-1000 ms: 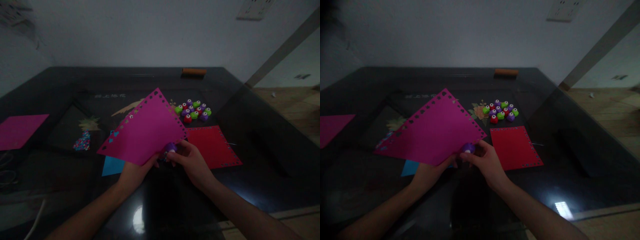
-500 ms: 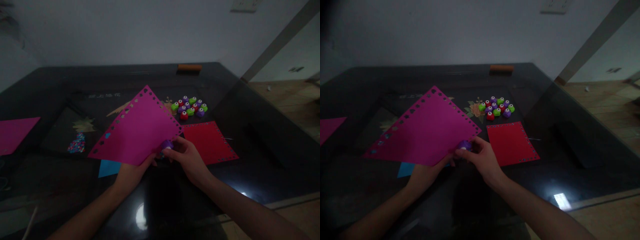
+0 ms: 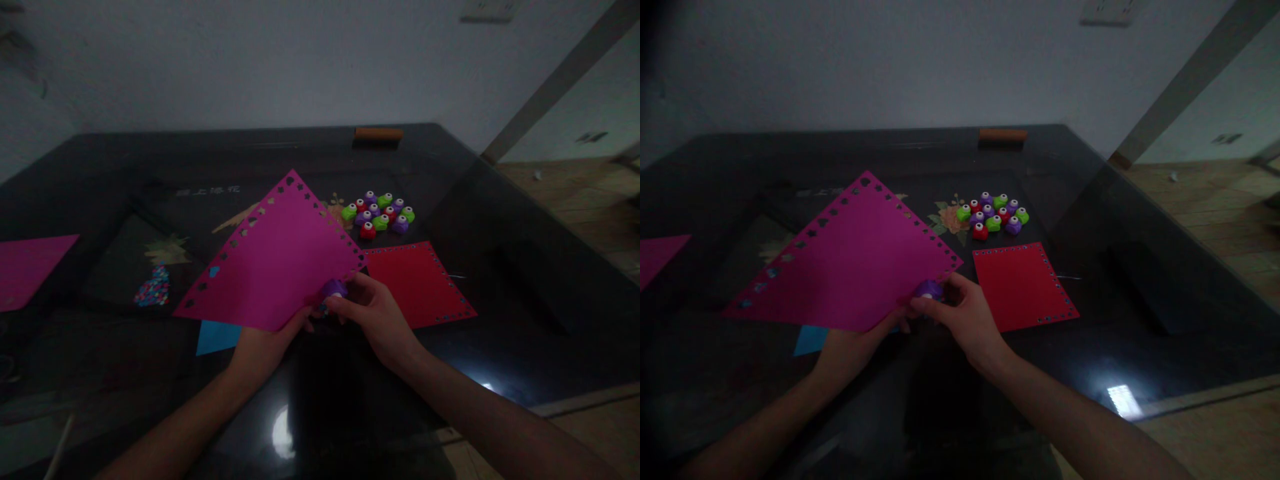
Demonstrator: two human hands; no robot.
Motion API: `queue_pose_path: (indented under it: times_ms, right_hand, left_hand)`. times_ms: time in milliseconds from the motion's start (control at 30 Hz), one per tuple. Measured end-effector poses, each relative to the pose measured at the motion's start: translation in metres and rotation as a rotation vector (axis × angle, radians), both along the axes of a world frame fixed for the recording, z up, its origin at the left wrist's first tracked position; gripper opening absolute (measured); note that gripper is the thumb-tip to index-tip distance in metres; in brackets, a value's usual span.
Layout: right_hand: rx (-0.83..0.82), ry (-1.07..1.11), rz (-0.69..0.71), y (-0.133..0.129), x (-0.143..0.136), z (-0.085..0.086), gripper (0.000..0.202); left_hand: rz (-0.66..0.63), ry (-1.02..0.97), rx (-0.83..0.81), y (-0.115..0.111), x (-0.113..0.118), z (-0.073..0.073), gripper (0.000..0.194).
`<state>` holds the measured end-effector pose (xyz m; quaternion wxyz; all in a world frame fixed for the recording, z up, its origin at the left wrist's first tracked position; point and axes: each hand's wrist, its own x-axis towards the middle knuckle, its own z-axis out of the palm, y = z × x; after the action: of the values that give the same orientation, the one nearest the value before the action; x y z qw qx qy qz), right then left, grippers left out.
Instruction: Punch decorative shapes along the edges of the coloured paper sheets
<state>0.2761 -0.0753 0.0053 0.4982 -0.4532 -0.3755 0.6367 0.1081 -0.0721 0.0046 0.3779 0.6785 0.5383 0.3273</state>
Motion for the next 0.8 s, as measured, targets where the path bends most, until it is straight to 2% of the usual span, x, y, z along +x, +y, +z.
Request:
queue_pose_path:
  times_ms: [433, 800]
  right_hand:
    - [-0.010, -0.019, 0.000, 0.0013, 0.0001, 0.0020, 0.027]
    - [-0.003, -0.020, 0.000, 0.0015, 0.0000, 0.0023, 0.027]
  left_hand:
    - [-0.010, 0.023, 0.002, -0.0002, -0.0020, -0.0039, 0.022]
    - [-0.003, 0.001, -0.012, -0.0002, 0.0005, 0.0005, 0.021]
